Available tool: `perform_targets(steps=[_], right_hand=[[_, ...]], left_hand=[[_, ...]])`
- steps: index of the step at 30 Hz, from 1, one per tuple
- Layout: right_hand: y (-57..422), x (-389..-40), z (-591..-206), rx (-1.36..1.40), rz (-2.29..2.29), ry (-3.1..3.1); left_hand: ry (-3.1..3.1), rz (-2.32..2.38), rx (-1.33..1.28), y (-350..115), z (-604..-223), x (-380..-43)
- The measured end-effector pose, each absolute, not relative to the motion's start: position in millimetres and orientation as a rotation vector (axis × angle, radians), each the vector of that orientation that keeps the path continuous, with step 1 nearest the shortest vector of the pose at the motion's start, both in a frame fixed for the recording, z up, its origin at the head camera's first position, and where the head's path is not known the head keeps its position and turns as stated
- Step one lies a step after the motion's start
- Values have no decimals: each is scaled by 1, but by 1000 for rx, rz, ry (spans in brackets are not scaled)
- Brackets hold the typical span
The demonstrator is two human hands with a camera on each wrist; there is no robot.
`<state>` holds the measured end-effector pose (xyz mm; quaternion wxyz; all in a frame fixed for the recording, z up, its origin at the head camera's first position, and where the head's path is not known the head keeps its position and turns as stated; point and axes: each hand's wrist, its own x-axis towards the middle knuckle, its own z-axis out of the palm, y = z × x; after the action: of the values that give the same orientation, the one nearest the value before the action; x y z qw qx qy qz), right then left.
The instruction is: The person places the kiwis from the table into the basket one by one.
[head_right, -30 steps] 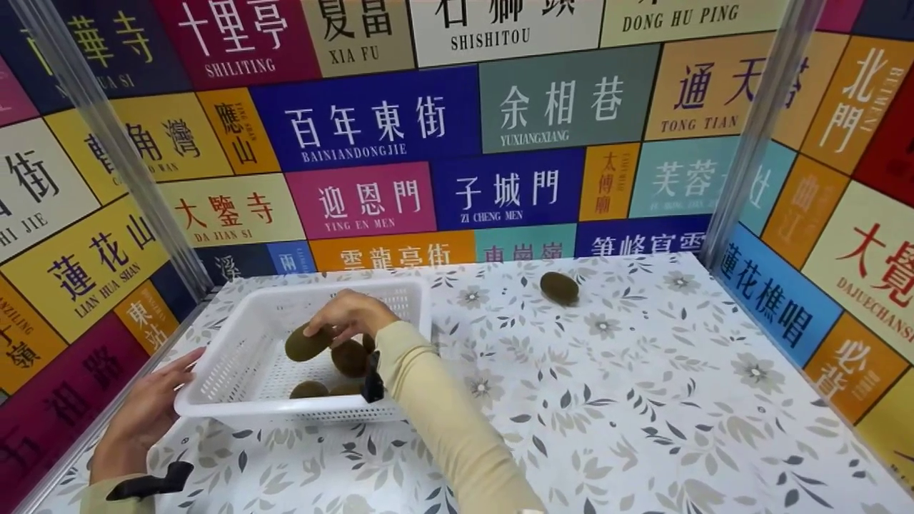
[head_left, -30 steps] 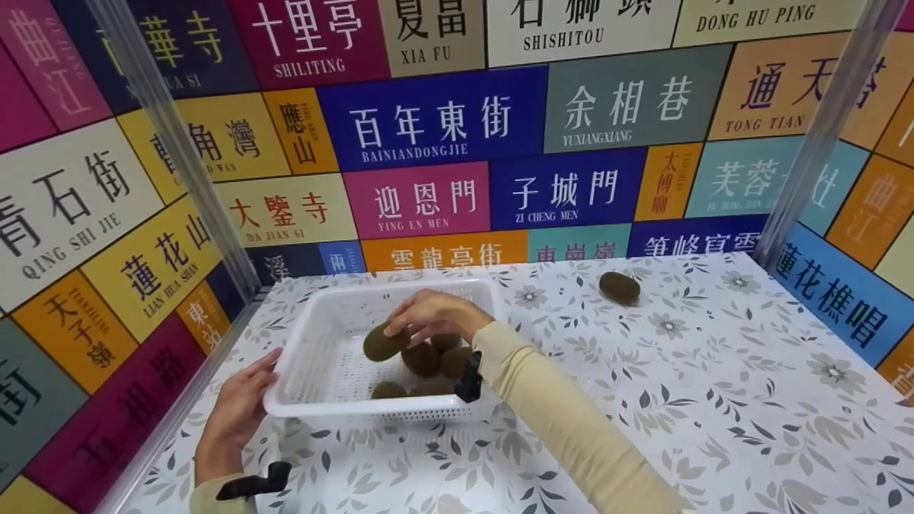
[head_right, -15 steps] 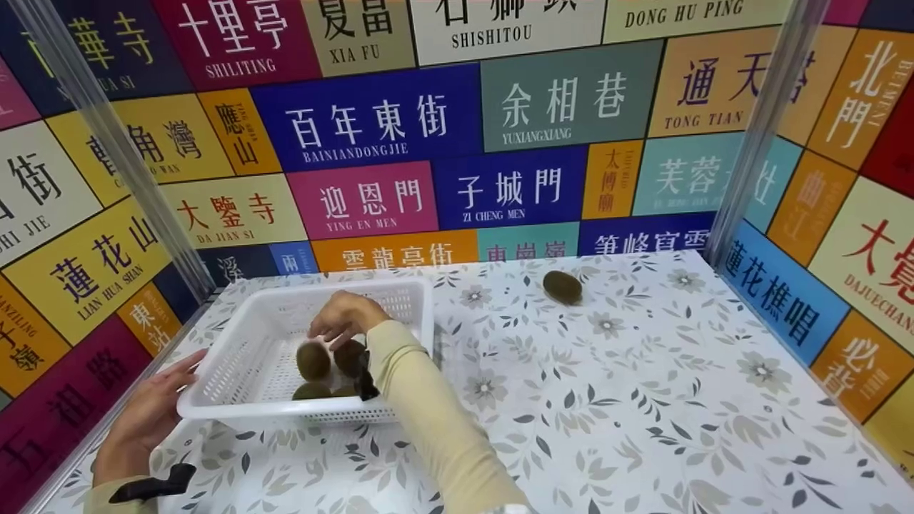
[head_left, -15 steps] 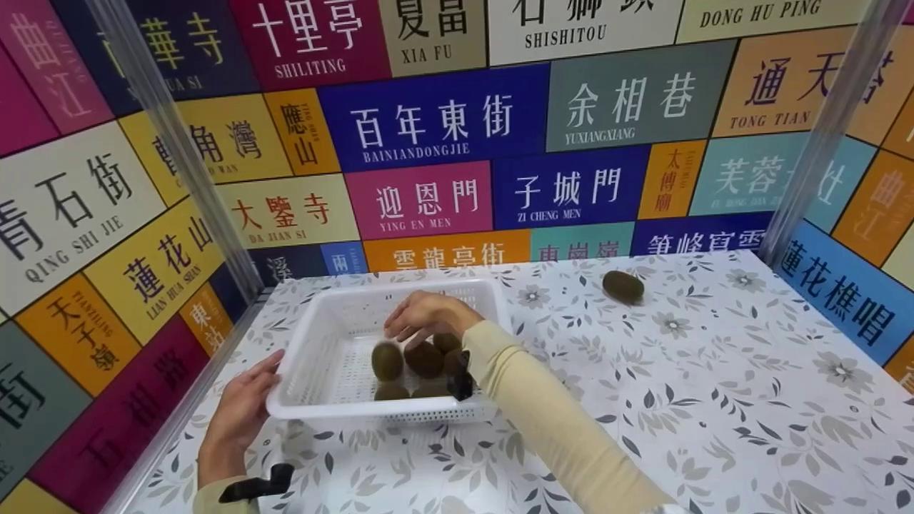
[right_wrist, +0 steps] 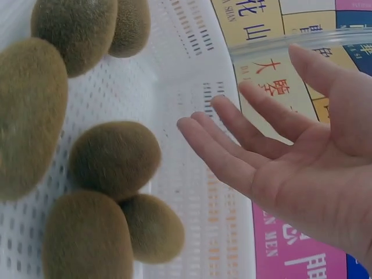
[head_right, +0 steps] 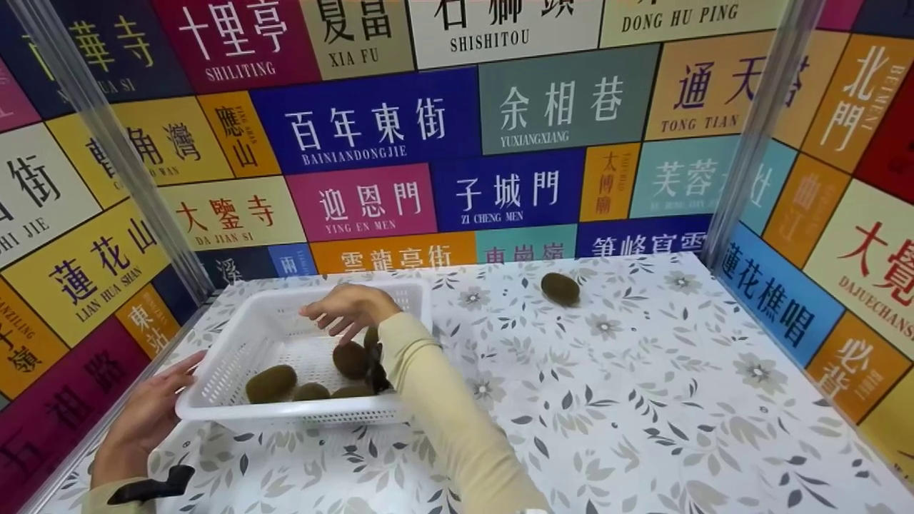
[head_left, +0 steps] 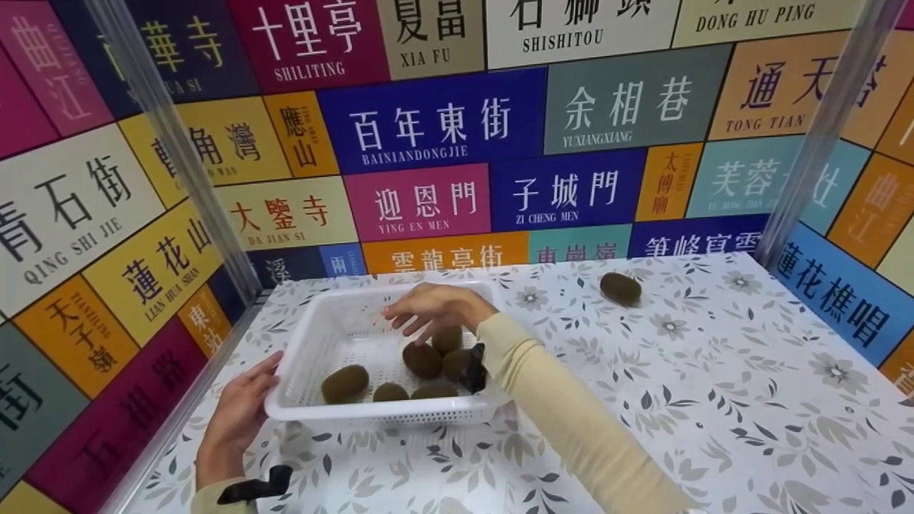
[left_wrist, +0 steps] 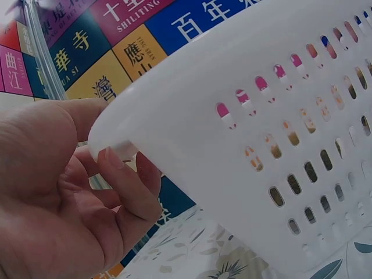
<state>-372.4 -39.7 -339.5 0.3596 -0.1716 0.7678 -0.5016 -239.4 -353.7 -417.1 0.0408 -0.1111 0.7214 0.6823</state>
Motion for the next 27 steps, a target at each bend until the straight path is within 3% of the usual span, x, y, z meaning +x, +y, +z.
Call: perform_targets(steps=[12,27], right_hand=[[23,-385,-333,-657,-1326,2183],[132,-406,-353,-504,-1442,2502]], left_hand=[[2216,2137,-363,-350,-417,-239],[2219,2096,-371,-351,-418,-241]])
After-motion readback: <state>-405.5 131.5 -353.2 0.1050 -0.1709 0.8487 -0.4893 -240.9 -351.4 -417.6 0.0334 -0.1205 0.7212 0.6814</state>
